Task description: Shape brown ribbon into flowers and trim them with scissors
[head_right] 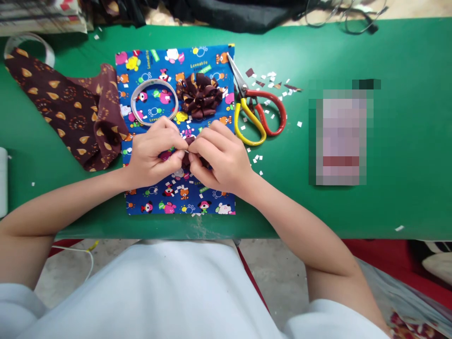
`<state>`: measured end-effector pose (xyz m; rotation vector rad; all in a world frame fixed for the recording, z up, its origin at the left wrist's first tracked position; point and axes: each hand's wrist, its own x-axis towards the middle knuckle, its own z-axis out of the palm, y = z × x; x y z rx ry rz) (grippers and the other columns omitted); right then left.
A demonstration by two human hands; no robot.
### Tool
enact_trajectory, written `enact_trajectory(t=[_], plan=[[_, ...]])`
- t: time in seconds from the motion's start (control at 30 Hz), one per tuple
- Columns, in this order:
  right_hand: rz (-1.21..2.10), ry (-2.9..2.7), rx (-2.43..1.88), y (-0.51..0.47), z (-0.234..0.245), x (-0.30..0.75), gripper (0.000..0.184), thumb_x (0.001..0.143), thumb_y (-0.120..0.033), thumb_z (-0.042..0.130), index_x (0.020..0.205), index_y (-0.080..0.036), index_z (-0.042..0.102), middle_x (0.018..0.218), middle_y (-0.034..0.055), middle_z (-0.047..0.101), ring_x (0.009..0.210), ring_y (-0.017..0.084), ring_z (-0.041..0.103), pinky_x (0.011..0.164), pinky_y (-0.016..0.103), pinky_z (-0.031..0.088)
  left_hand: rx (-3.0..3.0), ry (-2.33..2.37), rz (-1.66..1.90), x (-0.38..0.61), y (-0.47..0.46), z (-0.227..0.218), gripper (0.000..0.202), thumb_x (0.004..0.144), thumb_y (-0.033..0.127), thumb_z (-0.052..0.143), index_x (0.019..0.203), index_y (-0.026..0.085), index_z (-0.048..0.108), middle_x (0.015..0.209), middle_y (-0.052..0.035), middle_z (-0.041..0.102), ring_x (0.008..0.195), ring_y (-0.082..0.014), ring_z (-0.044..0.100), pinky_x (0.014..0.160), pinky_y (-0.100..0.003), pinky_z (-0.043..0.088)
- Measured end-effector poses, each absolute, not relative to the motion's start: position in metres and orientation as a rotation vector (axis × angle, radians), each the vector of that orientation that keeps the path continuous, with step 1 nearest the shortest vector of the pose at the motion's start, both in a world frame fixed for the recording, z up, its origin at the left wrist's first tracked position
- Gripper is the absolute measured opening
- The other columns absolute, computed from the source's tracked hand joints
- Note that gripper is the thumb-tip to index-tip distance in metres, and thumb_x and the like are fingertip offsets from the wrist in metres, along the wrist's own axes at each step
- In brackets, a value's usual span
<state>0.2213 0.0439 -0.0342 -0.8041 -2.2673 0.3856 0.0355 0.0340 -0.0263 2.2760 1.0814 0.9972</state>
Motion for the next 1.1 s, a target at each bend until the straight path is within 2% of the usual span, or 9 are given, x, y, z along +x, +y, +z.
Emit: enact_trajectory(t=[0.23, 0.5, 0.83, 1.1], plan=[[0.406, -2.193, -0.868, 0.045, -0.032, 0.221, 0.012, 0.085, -0.020, 0.049, 0.075, -0.021, 0.056, 0.069, 0.0012, 0.056, 0.069, 0.017, 0.054, 0.067, 0.038, 0.048, 2.279, 1.112, 1.073, 0.034, 0.028, -0.029, 0.018, 0.093, 0.034, 0.039, 0.089, 0.022, 0.053, 0.081, -0.0029, 0.059, 0.084, -0.0196, 0.058, 0.081, -0.042, 0.047], [0.398, -2.188, -0.887, 0.045, -0.027, 0.217, 0.017, 0.079, -0.018, 0.051, 0.063, -0.021, 0.051, 0.060, -0.0007, 0.052, 0.059, 0.013, 0.047, 0.059, 0.032, 0.044, 2.452, 1.074, 0.971, 0.034, 0.025, -0.037, 0.021, 0.095, 0.035, 0.038, 0.092, 0.022, 0.053, 0.093, -0.0048, 0.058, 0.099, -0.0238, 0.056, 0.090, -0.047, 0.041], [0.432, -2.204, -0.847, 0.045, -0.024, 0.217, 0.017, 0.079, -0.017, 0.052, 0.063, -0.022, 0.052, 0.061, -0.0005, 0.054, 0.058, 0.013, 0.046, 0.060, 0.032, 0.043, 2.394, 1.051, 0.946, 0.036, 0.028, -0.034, 0.026, 0.096, 0.038, 0.036, 0.088, 0.022, 0.054, 0.088, -0.0047, 0.058, 0.092, -0.0215, 0.056, 0.086, -0.045, 0.045], [0.603, -2.197, -0.864, 0.044, -0.015, 0.216, 0.020, 0.078, -0.017, 0.053, 0.059, -0.022, 0.052, 0.047, -0.0042, 0.040, 0.049, 0.011, 0.039, 0.053, 0.029, 0.040, 2.351, 1.011, 0.936, 0.035, 0.029, -0.033, 0.027, 0.096, 0.039, 0.036, 0.086, 0.021, 0.054, 0.087, -0.0055, 0.059, 0.090, -0.0214, 0.057, 0.086, -0.045, 0.046]])
